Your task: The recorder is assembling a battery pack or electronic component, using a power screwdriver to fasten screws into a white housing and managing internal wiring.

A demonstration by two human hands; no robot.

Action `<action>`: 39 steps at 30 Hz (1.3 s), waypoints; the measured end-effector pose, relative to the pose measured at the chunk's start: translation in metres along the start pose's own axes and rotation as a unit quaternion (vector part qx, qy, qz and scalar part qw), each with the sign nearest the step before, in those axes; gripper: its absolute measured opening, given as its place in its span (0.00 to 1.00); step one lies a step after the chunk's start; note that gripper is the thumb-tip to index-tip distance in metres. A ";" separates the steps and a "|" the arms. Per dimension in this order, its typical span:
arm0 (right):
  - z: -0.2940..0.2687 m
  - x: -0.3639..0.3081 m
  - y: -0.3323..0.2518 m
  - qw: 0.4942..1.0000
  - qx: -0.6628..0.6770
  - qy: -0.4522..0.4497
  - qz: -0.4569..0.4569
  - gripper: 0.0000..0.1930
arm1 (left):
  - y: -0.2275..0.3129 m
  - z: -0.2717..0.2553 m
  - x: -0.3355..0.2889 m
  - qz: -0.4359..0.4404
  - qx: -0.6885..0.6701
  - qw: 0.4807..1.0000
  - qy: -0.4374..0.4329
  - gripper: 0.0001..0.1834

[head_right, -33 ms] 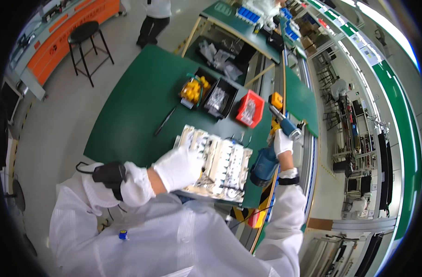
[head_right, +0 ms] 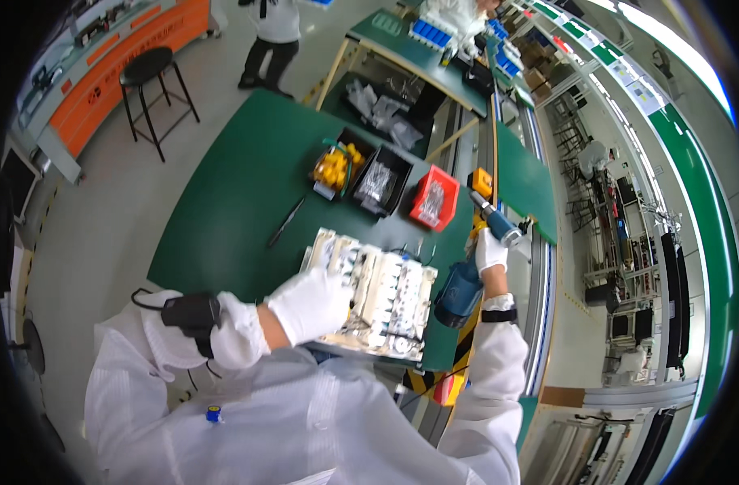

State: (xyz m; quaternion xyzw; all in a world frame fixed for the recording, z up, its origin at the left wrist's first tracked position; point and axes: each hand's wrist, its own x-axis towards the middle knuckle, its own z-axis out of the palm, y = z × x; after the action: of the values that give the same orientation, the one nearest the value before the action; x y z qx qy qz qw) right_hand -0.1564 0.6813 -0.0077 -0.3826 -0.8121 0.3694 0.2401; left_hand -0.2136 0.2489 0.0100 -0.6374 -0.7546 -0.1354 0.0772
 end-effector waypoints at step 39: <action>0.026 -0.029 0.031 0.952 0.282 -0.020 -0.115 0.16 | -0.004 -0.008 -0.006 -0.059 -0.160 0.982 -0.086 0.10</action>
State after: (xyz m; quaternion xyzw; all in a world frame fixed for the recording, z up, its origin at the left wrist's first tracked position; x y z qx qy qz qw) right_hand -0.1428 0.6609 -0.0513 -0.1958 -0.7178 0.5609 0.3631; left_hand -0.2168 0.2401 0.0155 -0.6055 -0.7631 -0.2033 -0.0988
